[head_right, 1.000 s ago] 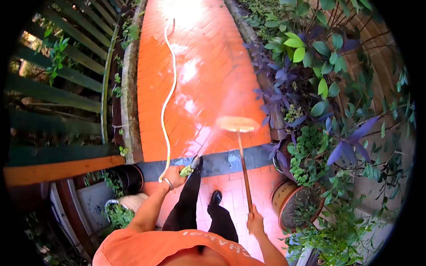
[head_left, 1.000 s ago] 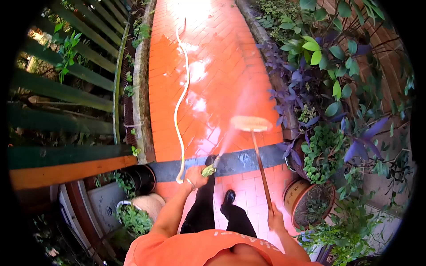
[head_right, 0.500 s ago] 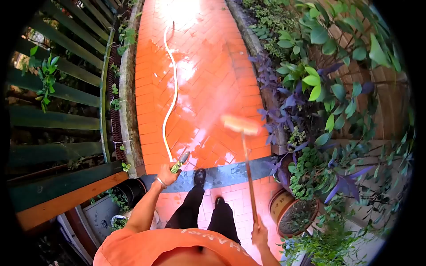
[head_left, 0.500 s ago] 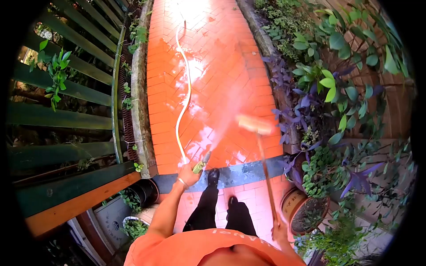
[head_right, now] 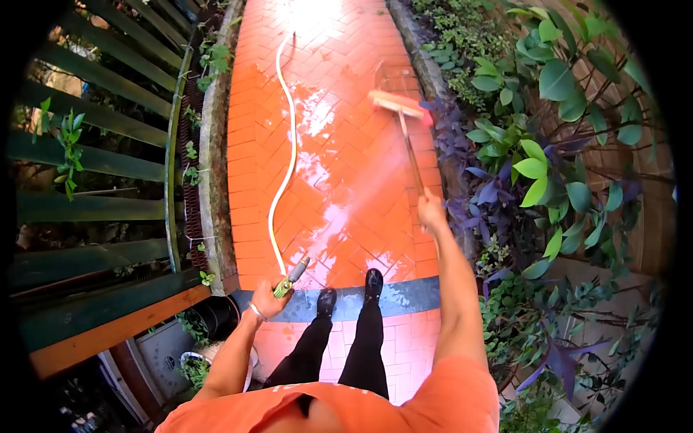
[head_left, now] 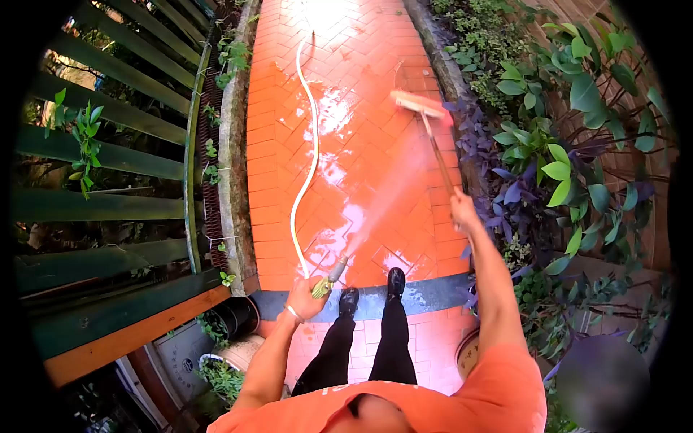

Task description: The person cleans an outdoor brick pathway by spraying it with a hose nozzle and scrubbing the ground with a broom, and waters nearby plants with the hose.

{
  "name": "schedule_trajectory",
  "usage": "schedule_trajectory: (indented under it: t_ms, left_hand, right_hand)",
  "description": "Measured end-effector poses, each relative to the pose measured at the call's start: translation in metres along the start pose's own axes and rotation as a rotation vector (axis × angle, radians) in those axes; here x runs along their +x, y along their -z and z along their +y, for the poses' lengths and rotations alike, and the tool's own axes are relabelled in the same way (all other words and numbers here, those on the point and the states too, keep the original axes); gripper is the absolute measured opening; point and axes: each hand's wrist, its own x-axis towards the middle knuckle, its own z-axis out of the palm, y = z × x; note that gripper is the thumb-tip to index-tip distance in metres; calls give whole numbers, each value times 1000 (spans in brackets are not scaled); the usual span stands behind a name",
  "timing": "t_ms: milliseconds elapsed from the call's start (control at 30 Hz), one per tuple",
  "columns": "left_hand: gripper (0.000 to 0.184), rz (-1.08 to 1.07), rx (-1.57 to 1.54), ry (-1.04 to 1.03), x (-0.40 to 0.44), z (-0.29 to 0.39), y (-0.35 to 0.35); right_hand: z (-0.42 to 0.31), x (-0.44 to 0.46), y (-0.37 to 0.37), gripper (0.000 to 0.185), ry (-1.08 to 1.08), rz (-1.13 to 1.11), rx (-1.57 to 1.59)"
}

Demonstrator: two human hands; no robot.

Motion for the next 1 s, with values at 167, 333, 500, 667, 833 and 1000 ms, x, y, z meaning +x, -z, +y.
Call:
schedule_trajectory:
  t_ms: [167,333,500,667,833,1000]
  left_hand:
    - [14,91,-40,49,19,2,-2]
    - [19,60,-22,108,34,1,-6]
    - [14,42,-93,147,39,27,-6]
    - [9,47,-108,127,37,39,-14]
    - [7,75,-93,140,17,14,-19]
    - [11,70,-125,118,30,16,-6]
  right_hand:
    - [61,-103,48,41,221,-11,-96]
    - [63,-312,73,42,-184,-116,-169]
    - [28,-237,71,39,-225,-209,-239]
    - [5,5,41,37,122,-109,-150]
    - [-71,64,24,37,12,-99,-48]
    - [58,-190,98,41,158,-68,-242]
